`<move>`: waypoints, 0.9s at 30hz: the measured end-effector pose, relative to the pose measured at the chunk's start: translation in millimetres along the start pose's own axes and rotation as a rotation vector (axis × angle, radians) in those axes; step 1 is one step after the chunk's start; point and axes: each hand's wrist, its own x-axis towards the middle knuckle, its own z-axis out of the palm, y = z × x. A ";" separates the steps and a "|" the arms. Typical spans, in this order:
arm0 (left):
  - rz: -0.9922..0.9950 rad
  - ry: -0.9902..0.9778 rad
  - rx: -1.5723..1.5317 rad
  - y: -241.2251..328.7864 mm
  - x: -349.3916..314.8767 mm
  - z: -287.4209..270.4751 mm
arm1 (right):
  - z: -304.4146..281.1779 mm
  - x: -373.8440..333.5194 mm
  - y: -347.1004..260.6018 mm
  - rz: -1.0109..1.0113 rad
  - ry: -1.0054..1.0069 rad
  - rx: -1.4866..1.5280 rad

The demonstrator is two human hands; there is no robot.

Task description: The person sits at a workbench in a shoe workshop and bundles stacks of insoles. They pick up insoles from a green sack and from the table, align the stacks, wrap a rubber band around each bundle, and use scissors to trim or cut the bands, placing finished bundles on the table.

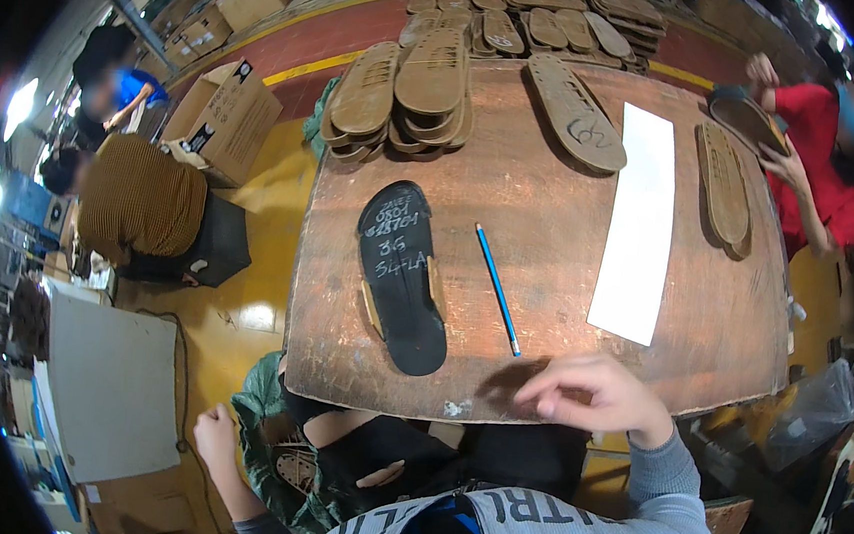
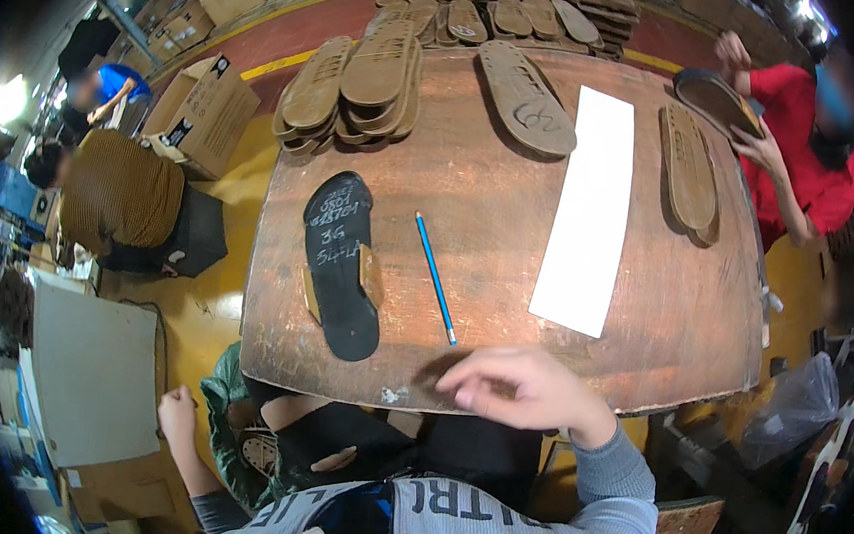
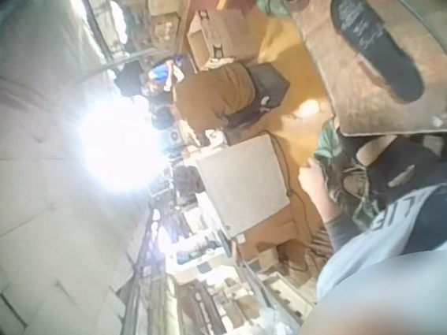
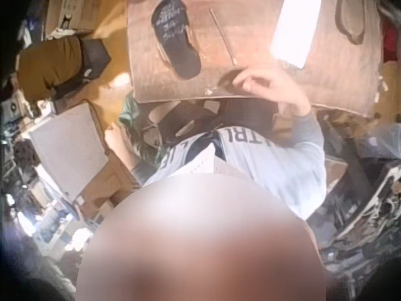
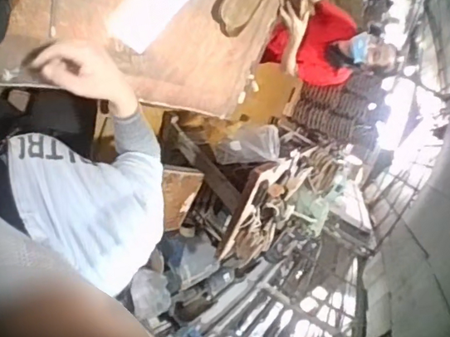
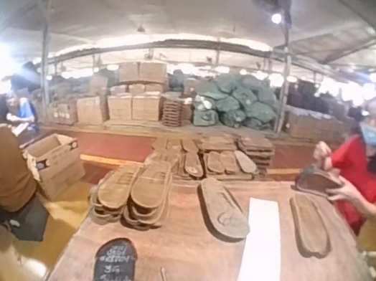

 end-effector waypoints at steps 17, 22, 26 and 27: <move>1.219 0.248 -0.428 452.3 51.4 -77.1 | 18.7 -20.1 50.7 -0.011 0.367 -0.206; 1.400 0.245 -0.370 522.7 59.5 -51.6 | 19.9 -19.7 54.0 -0.072 0.428 -0.219; 1.427 0.090 -0.220 556.0 52.0 -49.8 | 22.1 -19.7 56.7 -0.107 0.449 -0.273; 1.431 0.110 -0.138 561.7 50.8 -51.1 | 22.5 -20.1 57.1 -0.110 0.448 -0.271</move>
